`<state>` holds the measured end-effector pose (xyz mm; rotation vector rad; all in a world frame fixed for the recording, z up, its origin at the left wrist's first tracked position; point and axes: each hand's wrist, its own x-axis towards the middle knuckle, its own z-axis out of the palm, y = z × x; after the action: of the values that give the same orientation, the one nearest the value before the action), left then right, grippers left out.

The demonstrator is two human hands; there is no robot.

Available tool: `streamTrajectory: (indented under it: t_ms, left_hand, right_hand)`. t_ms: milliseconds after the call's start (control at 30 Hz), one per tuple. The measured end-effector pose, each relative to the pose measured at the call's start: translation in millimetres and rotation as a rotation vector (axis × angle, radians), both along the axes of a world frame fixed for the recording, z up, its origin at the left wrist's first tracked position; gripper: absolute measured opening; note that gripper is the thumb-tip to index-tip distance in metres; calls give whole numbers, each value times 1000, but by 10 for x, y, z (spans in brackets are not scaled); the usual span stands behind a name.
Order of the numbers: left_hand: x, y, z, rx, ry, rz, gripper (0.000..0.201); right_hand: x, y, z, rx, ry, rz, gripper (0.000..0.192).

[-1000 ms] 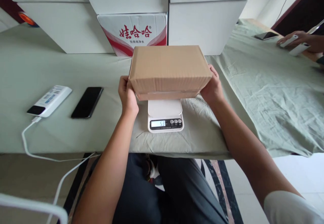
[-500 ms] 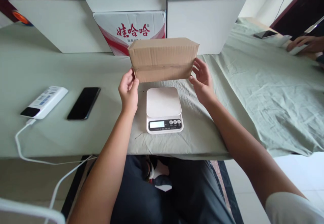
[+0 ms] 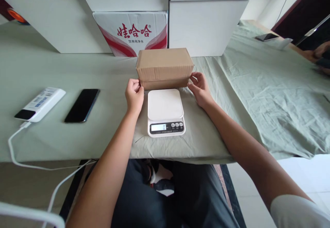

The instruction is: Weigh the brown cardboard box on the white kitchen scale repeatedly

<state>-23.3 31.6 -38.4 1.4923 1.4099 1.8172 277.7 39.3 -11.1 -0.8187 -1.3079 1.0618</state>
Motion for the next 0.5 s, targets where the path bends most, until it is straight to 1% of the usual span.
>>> streamTrajectory:
  t_ms: [100,200,267,400,433,500]
  left_hand:
    - [14,-27,15,-35,7,16,20]
    - [21,-43,22,-73,6,22,23]
    - [6,-43,16,-69,-10,34,30]
    - [-72,0,-43,17,-86,99,44]
    - [-95,21,-69,23,-99,109,45]
    - [-140,74,-131,19,-116,113,48]
  right_hand:
    - [-26,2,-27,6,-15,-19,66]
    - [-20,3,-57,19,-41,-46,63]
    - [23,10,-83,46,-58,-139,58]
    - [175,57,-136,124,-33,-407,51]
    - [207,73,-151,125,-19,-440,51]
    - [241,98,-182,105,4,-449,53]
